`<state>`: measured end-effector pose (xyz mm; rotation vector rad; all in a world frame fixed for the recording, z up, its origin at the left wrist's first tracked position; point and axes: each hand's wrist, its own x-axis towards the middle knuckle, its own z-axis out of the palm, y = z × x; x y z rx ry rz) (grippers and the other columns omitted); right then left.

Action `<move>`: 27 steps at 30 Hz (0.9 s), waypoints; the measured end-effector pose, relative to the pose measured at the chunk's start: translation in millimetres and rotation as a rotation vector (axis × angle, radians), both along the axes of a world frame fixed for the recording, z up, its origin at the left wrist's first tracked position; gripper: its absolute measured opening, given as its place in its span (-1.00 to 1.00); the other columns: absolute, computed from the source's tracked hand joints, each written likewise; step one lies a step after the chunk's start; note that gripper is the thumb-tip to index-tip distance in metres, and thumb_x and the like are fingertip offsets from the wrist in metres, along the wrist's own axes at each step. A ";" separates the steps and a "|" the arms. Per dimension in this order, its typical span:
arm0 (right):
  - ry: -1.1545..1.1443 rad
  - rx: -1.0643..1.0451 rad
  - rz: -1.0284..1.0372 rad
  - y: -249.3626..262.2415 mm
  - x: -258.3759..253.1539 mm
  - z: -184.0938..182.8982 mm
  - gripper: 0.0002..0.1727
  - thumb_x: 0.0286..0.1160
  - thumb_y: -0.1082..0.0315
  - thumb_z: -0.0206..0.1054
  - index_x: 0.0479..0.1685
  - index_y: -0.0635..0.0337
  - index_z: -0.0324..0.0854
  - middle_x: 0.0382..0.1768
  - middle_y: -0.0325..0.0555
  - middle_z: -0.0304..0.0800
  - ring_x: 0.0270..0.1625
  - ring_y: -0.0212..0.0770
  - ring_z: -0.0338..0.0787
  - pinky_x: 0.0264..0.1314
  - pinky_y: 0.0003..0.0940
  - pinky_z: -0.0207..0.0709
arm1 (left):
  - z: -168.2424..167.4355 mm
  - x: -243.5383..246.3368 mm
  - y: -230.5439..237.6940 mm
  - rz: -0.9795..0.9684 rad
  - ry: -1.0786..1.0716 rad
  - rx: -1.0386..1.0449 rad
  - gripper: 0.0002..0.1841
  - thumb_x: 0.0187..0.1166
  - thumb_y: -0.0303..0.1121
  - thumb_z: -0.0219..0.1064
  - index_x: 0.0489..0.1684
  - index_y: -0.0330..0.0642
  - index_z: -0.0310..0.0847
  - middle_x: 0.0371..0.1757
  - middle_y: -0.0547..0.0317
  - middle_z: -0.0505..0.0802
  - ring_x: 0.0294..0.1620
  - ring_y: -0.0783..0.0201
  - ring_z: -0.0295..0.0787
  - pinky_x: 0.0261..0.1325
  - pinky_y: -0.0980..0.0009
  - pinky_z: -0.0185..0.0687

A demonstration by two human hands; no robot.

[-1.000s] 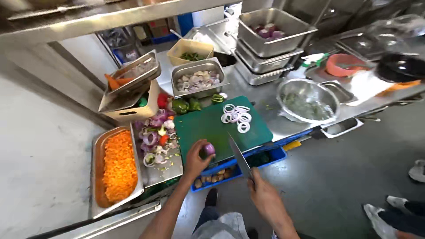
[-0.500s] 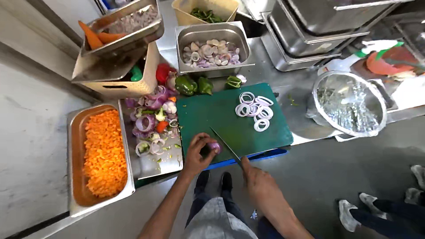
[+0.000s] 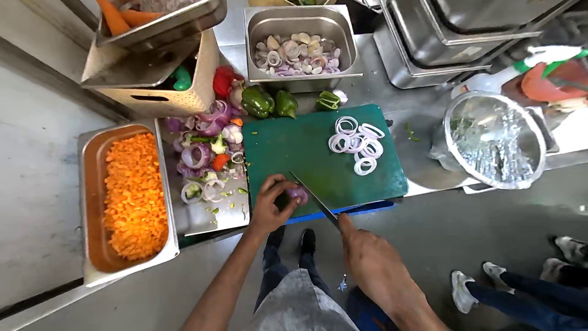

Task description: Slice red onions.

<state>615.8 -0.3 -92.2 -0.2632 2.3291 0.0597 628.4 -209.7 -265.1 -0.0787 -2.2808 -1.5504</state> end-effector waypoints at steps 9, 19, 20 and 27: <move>0.012 -0.026 -0.017 -20.0 -6.6 -19.3 -0.66 0.83 0.26 -0.05 0.47 -0.09 0.40 -0.13 0.05 0.81 -0.02 0.13 0.88 -0.02 0.04 0.73 | 1.1 -0.2 -0.9 -0.017 0.007 0.030 -0.68 0.41 -0.23 0.58 0.09 -0.08 0.82 0.22 0.20 0.72 0.23 0.32 0.69 0.25 0.35 0.77; 0.004 -0.082 -0.075 -53.3 -19.9 -69.5 -0.47 0.72 0.39 0.13 0.66 -0.04 0.22 -0.10 0.17 0.81 0.00 0.23 0.87 0.00 0.14 0.72 | 1.5 -0.4 -0.5 -0.044 0.015 0.026 -0.68 0.37 -0.22 0.61 0.07 -0.04 0.84 0.24 0.23 0.74 0.27 0.31 0.69 0.29 0.32 0.76; 0.018 -0.099 -0.079 -52.8 -19.5 -76.2 -0.45 0.73 0.39 0.11 0.69 -0.05 0.20 -0.11 0.17 0.81 0.00 0.23 0.87 0.00 0.14 0.73 | 1.4 -1.1 -0.6 -0.041 0.022 0.020 -0.67 0.37 -0.22 0.60 0.08 -0.04 0.83 0.24 0.23 0.73 0.28 0.31 0.69 0.30 0.32 0.76; 0.011 -0.243 -0.125 -0.2 3.9 -75.6 -0.59 0.82 0.25 0.00 0.59 -0.04 0.35 -0.04 0.15 0.82 0.04 0.21 0.86 0.09 0.18 0.69 | -1.8 19.7 -13.2 -0.030 -0.001 -0.052 -0.61 0.27 -0.19 0.60 0.07 -0.02 0.73 0.26 0.19 0.70 0.33 0.27 0.66 0.34 0.24 0.74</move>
